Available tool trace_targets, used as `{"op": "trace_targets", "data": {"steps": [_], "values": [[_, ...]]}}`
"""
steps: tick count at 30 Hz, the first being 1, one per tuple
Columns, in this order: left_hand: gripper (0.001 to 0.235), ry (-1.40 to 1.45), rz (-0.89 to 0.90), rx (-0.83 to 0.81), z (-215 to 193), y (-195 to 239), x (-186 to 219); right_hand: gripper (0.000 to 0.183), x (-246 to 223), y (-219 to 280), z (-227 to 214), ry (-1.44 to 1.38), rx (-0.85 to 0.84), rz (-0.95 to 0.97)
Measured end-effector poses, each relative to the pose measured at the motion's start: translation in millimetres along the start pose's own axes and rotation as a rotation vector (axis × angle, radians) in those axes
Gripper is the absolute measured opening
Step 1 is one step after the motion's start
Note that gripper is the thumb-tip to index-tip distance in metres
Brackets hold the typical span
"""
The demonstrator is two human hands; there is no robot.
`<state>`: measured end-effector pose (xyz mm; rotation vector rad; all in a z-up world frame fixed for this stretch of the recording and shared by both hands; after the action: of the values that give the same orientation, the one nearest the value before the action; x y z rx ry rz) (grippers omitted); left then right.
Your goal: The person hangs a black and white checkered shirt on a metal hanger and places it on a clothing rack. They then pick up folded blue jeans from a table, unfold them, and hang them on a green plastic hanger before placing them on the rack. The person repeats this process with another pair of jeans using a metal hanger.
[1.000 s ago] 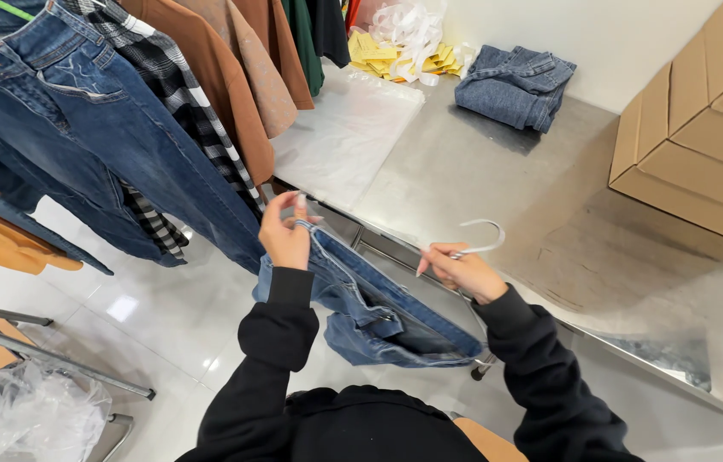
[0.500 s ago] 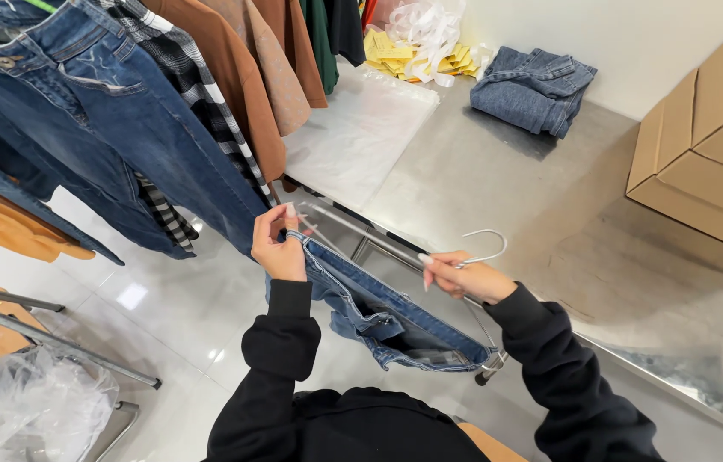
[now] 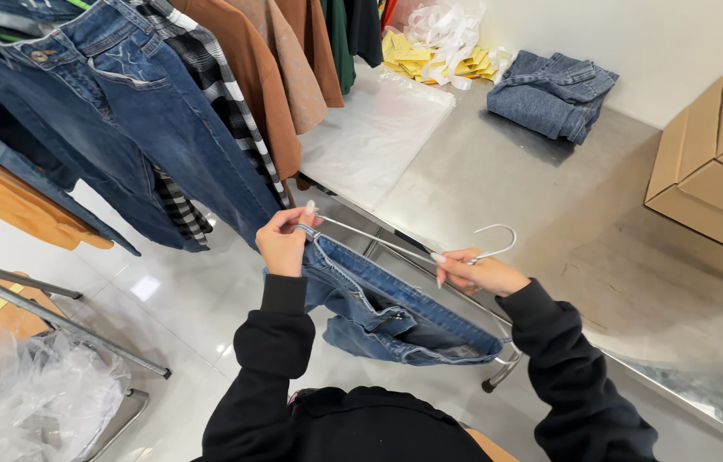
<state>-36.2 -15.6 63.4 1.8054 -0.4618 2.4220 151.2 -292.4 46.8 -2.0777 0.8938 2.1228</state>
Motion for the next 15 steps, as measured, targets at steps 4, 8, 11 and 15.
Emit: {"op": "trace_targets", "data": {"steps": [4, 8, 11, 15], "values": [[0.015, 0.052, -0.196, -0.096, -1.6, -8.1, -12.6, 0.034, 2.0, -14.9, -25.7, 0.038, 0.039, -0.021], [0.021, -0.061, -0.354, -0.236, 0.4, -5.5, -9.6, 0.030, -10.8, -20.6, -43.8, 0.100, 0.140, -0.073], [0.019, -0.097, -0.446, -0.364, -3.8, -8.7, -14.4, 0.030, -23.8, -22.4, -50.6, 0.191, 0.235, -0.139], [0.012, -0.012, -0.588, -0.623, -3.1, -9.0, -36.5, 0.042, -36.0, -26.3, -67.0, 0.263, 0.467, -0.247]]}}
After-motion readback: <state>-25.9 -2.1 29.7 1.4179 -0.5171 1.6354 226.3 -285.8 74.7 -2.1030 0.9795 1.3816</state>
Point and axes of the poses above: each hand's wrist, its own y-axis away from the middle knuckle, its own z-axis out of the palm, x = y × z, the point moved 6 cm from there along -y, towards the middle knuckle, and after that the axes turned 7 degrees about x, right-handed, at the moved point
